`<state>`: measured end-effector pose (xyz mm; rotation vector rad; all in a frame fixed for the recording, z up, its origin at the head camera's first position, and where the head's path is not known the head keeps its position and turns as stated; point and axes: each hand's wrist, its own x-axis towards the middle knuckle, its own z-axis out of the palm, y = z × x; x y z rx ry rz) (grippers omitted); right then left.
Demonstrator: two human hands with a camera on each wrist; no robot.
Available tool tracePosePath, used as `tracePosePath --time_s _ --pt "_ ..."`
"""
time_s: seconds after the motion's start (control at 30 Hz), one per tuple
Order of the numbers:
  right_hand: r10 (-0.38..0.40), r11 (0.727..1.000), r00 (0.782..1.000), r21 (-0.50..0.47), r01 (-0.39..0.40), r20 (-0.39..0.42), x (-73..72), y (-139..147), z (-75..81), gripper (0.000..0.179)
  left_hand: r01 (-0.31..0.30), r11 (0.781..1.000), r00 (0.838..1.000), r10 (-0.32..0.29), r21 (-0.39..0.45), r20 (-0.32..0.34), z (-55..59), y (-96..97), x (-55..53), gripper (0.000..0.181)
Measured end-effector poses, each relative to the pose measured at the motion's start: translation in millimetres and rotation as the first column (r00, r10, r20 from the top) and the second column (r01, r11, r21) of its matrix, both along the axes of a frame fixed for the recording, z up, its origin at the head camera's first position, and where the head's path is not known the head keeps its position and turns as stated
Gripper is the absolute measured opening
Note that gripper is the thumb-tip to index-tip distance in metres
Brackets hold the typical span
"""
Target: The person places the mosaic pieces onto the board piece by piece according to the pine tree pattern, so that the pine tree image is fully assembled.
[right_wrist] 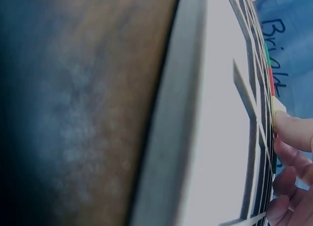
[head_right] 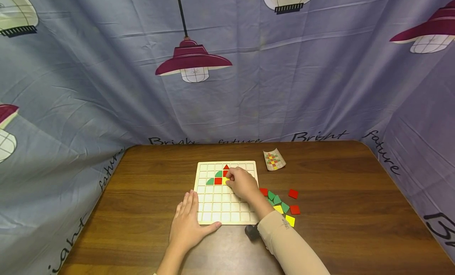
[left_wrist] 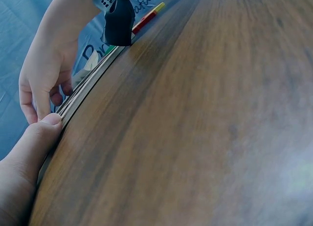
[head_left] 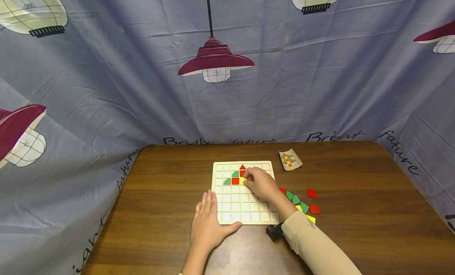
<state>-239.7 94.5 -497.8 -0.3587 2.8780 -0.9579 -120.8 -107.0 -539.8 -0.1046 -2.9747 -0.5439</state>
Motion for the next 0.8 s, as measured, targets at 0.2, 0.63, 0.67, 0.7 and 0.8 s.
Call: tracePosePath --time_s 0.2,0.63,0.67,0.7,0.8 --pt "0.007 1.0 1.0 0.03 -0.008 0.013 1.0 -0.7 2.2 0.007 -0.002 1.0 1.0 0.002 -0.001 -0.004 -0.5 0.0 0.0 0.131" --pt "0.019 1.0 1.0 0.021 -0.019 0.014 2.4 -0.5 1.8 0.007 -0.002 1.0 1.0 0.002 -0.009 -0.004 -0.5 -0.3 -0.2 0.131" --pt "0.019 1.0 1.0 0.023 -0.019 0.014 2.6 -0.4 1.8 0.006 -0.002 1.0 1.0 0.002 -0.009 -0.002 -0.4 -0.2 -0.2 0.131" --pt "0.019 0.999 1.0 0.025 -0.019 0.014 2.8 -0.3 1.9 0.006 -0.002 1.0 1.0 0.002 -0.008 -0.001 -0.2 0.0 -0.1 0.131" --pt "0.031 0.999 0.999 0.032 -0.032 0.01 3.1 0.8 2.1 0.007 -0.003 1.0 1.0 0.003 -0.005 0.003 -0.2 0.2 -0.2 0.131"
